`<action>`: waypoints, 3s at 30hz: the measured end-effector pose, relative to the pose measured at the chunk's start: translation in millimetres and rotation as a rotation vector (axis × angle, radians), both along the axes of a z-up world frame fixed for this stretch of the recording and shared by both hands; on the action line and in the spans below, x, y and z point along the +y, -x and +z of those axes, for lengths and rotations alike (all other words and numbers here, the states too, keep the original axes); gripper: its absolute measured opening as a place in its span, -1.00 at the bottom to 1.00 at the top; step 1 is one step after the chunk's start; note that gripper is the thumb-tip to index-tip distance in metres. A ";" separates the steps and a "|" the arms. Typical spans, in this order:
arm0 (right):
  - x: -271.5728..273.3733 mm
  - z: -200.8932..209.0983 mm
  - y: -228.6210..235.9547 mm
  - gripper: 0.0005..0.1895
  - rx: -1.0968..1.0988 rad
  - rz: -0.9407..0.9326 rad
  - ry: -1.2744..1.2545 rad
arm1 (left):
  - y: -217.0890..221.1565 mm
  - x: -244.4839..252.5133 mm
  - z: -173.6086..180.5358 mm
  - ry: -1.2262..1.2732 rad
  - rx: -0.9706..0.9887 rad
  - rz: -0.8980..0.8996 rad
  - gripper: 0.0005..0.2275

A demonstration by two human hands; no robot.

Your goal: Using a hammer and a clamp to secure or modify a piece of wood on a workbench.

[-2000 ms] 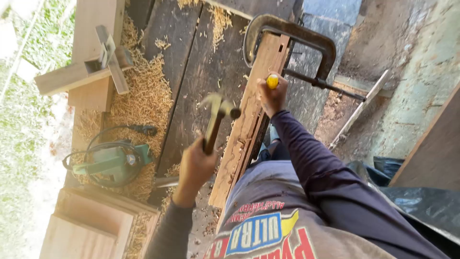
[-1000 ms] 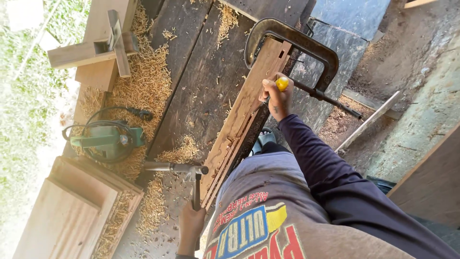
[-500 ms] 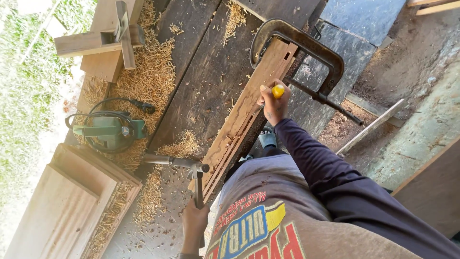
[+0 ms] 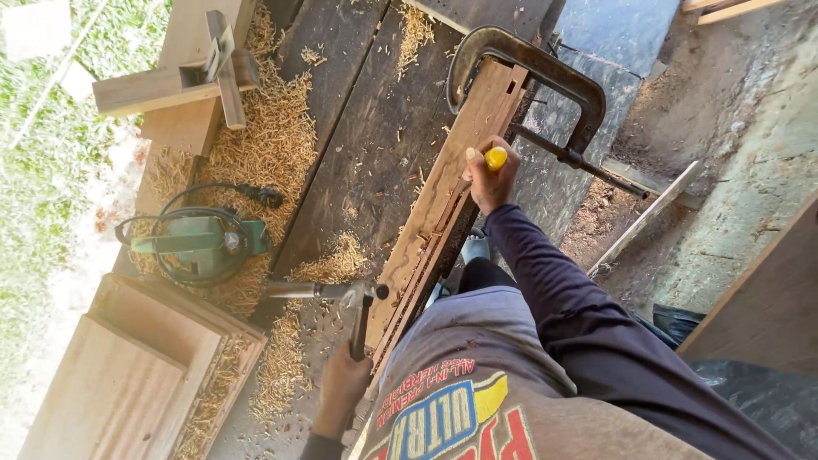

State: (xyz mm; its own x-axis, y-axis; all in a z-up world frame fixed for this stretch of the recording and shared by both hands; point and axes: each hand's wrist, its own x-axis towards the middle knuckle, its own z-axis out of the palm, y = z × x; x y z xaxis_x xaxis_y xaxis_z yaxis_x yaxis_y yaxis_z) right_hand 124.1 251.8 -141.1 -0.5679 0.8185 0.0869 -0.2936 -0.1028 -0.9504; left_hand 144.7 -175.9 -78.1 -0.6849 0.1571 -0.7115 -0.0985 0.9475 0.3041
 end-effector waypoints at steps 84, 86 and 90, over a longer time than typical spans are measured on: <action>16.8 -42.7 13.6 -0.77 0.007 0.115 0.284 | 155.7 296.4 117.8 -0.413 0.491 -0.827 -0.90; 17.8 -51.7 13.5 -0.82 -0.050 0.134 0.281 | 157.8 296.2 113.6 -0.410 0.463 -0.818 -0.90; 25.3 -70.8 11.0 -0.85 -0.253 0.102 0.269 | 159.2 297.9 108.3 -0.380 0.431 -0.827 -0.91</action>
